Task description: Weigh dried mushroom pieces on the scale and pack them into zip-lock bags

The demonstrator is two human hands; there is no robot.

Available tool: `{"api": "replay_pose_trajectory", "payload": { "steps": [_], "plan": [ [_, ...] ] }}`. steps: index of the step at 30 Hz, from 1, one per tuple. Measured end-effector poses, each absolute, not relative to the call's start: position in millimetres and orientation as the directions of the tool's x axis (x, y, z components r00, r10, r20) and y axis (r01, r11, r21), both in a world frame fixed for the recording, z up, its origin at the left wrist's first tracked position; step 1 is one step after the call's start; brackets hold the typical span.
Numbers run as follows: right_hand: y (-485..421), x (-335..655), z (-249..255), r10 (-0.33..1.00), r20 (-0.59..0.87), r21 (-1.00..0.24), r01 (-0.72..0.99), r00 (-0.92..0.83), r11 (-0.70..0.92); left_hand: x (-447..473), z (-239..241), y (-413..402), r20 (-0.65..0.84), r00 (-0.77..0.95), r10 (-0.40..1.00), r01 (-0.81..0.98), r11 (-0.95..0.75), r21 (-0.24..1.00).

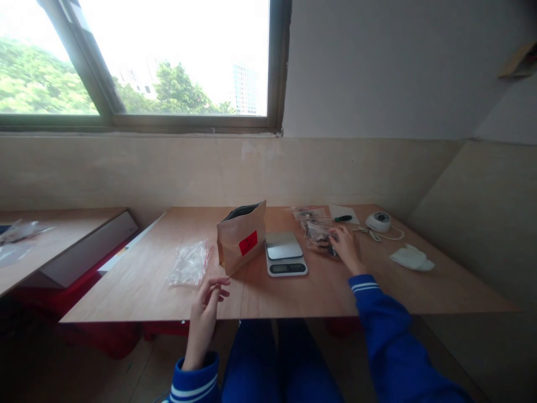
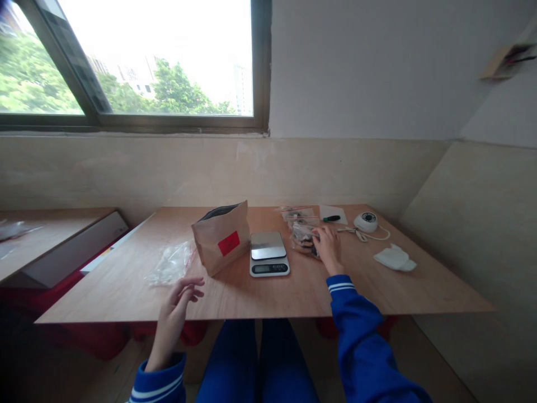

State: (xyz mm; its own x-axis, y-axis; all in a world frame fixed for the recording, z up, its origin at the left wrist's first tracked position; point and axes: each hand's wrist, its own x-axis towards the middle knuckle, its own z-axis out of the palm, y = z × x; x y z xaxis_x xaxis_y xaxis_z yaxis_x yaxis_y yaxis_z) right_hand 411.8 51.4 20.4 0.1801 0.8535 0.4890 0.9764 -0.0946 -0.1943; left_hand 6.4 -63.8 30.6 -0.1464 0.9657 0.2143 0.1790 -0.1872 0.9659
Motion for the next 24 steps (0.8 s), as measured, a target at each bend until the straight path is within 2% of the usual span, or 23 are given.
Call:
{"api": "replay_pose_trajectory", "payload": {
  "steps": [4,7,10,12,14,17,20,24],
  "plan": [
    [29,391,46,0.844,0.491,-0.257,0.962,0.217,-0.097,40,45,-66,0.220,0.029,0.975,0.068,-0.221,0.973],
    [1,355,71,0.854,0.479,-0.425,0.905,0.204,0.022,68,58,-65,0.231,0.179,0.956,-0.030,-0.229,0.973],
    [-30,305,83,0.878,0.445,-0.686,0.698,0.178,0.206,91,69,-61,0.240,0.283,0.929,-0.113,-0.216,0.970],
    [-49,271,78,0.913,0.379,-0.821,0.511,0.153,0.256,100,68,-58,0.222,0.248,0.943,-0.133,-0.193,0.972],
    [-63,243,67,0.938,0.321,-0.901,0.349,0.131,0.259,103,59,-58,0.193,0.167,0.967,-0.143,-0.170,0.975],
    [-72,215,54,0.956,0.279,-0.942,0.218,0.093,0.254,100,38,-58,0.128,0.013,0.992,-0.190,-0.123,0.974],
    [-75,205,55,0.948,0.318,-0.923,0.235,0.021,0.305,95,27,-60,0.082,-0.060,0.995,-0.203,-0.093,0.975],
    [-78,206,61,0.929,0.368,-0.887,0.282,-0.047,0.366,94,30,-61,0.134,-0.078,0.988,-0.134,-0.144,0.981]
  ]
}}
